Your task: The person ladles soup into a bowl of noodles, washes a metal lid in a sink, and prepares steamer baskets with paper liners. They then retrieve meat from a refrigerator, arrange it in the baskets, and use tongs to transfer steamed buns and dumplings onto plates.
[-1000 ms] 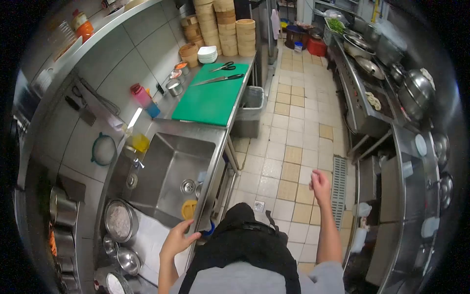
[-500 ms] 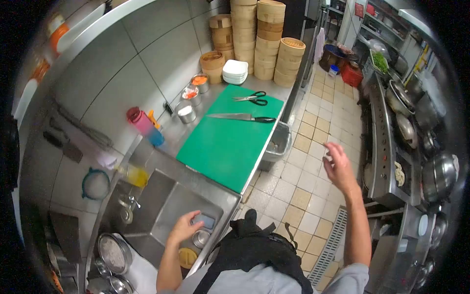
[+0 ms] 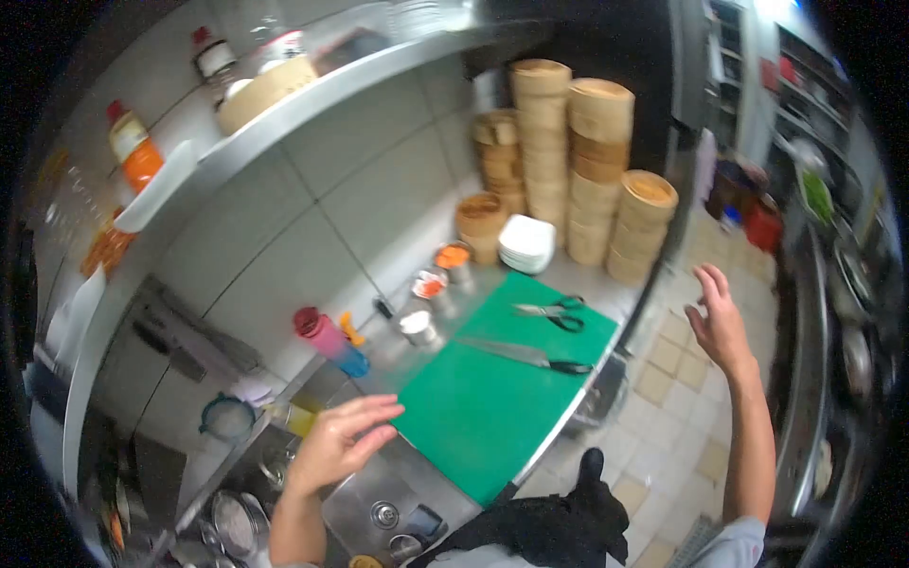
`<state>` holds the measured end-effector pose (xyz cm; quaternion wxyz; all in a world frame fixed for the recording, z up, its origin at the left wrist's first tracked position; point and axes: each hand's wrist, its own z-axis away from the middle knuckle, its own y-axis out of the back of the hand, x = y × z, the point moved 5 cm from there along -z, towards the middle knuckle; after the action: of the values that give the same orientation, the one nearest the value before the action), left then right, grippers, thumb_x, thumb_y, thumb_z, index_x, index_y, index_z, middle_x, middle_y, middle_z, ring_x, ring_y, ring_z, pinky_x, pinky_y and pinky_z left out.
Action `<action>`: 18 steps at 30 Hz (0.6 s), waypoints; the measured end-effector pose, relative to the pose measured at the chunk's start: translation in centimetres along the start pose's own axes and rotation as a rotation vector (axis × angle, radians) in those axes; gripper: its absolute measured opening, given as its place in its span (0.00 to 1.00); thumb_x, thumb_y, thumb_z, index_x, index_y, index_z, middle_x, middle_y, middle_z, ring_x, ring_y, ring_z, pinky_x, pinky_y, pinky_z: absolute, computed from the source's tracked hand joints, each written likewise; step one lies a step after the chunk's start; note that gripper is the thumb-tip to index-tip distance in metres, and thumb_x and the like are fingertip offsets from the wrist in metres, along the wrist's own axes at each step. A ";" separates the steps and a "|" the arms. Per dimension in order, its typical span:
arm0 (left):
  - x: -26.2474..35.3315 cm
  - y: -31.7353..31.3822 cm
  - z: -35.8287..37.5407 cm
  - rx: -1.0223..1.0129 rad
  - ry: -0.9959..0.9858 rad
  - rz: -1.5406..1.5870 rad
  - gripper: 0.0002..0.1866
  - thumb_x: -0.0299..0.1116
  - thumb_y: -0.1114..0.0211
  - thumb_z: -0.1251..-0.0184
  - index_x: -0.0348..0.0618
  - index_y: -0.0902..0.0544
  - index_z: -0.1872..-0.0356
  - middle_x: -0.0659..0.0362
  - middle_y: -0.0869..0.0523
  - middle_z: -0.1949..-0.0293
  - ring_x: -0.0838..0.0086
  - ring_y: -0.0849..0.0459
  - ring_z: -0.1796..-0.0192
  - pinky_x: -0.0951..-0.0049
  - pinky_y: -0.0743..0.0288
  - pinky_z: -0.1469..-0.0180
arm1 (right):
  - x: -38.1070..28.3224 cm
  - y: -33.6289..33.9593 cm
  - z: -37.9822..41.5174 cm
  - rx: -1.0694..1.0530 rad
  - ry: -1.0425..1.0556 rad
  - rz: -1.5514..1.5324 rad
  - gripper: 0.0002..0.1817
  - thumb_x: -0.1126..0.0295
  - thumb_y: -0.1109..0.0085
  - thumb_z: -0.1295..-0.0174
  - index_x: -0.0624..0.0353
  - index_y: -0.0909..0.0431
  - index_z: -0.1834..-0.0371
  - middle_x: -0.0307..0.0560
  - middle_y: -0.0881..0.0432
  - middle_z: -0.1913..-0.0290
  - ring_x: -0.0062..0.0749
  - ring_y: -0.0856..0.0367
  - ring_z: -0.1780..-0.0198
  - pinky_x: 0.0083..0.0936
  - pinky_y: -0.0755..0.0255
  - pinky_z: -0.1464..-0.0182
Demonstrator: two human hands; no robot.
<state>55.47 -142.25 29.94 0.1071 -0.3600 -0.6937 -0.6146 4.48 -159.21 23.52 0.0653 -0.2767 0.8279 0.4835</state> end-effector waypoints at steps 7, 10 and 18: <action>14.5 10.8 -8.6 0.569 -0.059 -0.420 0.14 0.22 0.31 0.38 0.36 0.13 0.50 0.50 0.10 0.52 0.66 0.11 0.52 0.69 0.19 0.48 | 13.6 -5.3 -14.0 0.030 0.091 -0.192 0.42 0.83 0.37 0.42 0.55 0.41 0.22 0.56 0.41 0.22 0.43 0.17 0.59 0.32 0.21 0.57; 18.8 17.8 -9.6 0.835 -0.036 -0.780 0.12 0.26 0.34 0.31 0.35 0.13 0.49 0.55 0.09 0.61 0.75 0.12 0.58 0.75 0.20 0.55 | 18.8 -8.7 -18.4 0.037 0.209 -0.203 0.45 0.86 0.38 0.43 0.56 0.44 0.20 0.57 0.43 0.21 0.46 0.20 0.45 0.31 0.22 0.50; 24.0 31.4 -11.5 0.880 0.208 -0.739 0.23 0.47 0.33 0.28 0.39 0.15 0.42 0.62 0.12 0.51 0.81 0.18 0.47 0.76 0.26 0.42 | 23.3 -16.9 -23.0 -0.054 0.170 -0.147 0.32 0.83 0.37 0.47 0.64 0.31 0.35 0.61 0.30 0.36 0.58 0.30 0.33 0.39 0.34 0.32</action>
<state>54.72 -144.56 71.03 0.0925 0.0466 -0.9492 -0.2971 -2.57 -194.08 13.93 0.0228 -0.3784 0.7946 0.4742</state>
